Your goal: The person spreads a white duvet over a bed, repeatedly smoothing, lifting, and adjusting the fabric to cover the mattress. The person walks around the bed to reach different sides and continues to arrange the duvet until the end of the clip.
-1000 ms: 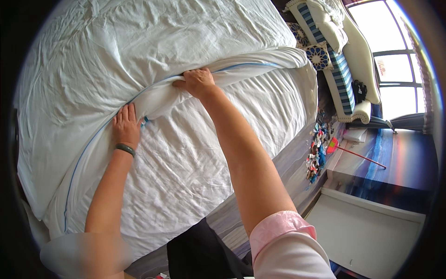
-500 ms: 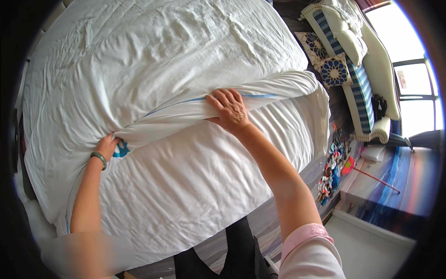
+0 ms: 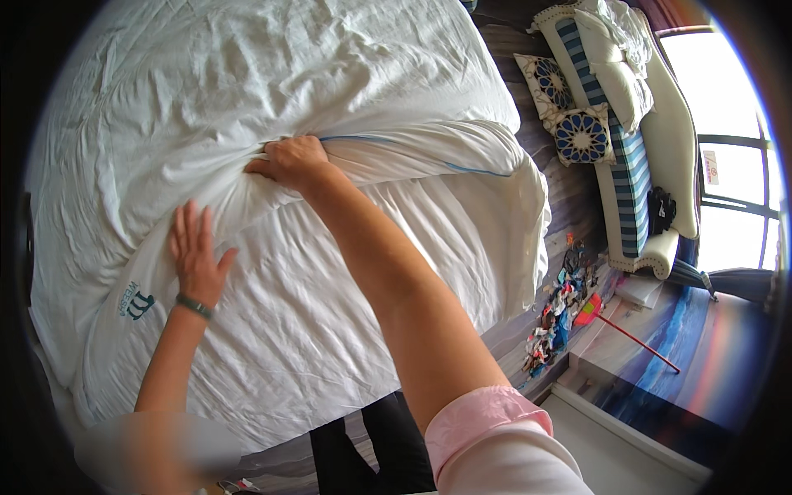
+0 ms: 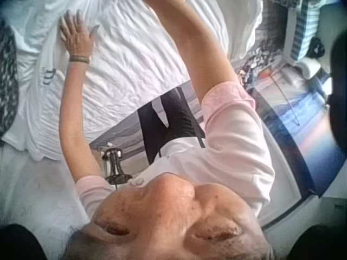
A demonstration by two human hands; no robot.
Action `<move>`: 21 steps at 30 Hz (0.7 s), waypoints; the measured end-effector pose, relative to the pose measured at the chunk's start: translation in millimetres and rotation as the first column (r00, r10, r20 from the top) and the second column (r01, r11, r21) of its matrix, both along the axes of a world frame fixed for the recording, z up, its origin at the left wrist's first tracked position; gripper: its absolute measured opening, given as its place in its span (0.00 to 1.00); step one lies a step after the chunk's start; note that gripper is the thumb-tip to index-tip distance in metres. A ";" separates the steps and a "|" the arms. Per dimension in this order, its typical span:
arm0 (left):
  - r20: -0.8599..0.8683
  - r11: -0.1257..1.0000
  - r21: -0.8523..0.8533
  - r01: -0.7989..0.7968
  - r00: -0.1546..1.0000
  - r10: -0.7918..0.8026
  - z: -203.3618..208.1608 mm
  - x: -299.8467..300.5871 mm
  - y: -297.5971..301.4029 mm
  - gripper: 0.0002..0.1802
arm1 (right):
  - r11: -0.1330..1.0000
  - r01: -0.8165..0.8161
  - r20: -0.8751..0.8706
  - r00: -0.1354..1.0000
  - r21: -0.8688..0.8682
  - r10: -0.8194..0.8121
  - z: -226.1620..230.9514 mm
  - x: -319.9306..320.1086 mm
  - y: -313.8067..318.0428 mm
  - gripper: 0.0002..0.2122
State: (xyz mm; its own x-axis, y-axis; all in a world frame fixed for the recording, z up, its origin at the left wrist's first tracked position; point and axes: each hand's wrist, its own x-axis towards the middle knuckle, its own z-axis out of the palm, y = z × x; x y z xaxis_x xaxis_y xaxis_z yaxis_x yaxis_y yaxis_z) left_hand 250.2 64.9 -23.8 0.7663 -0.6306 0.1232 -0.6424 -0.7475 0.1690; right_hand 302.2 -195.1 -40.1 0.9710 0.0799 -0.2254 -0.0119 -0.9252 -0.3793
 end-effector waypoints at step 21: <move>-0.314 0.950 0.291 -0.114 0.926 0.208 -40.0 86.1 -45.1 0.41 | 0.567 0.785 0.461 0.611 -0.248 -0.644 14.5 -277.9 -254.5 0.38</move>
State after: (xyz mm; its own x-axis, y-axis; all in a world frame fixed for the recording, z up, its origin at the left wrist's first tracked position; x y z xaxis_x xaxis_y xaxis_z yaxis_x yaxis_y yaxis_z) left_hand 336.3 19.7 -63.8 0.8261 -0.4688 -0.3127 -0.4492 -0.8829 0.1369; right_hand 24.3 -449.6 -25.6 0.6786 -0.6955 0.2361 -0.6952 -0.7120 -0.0988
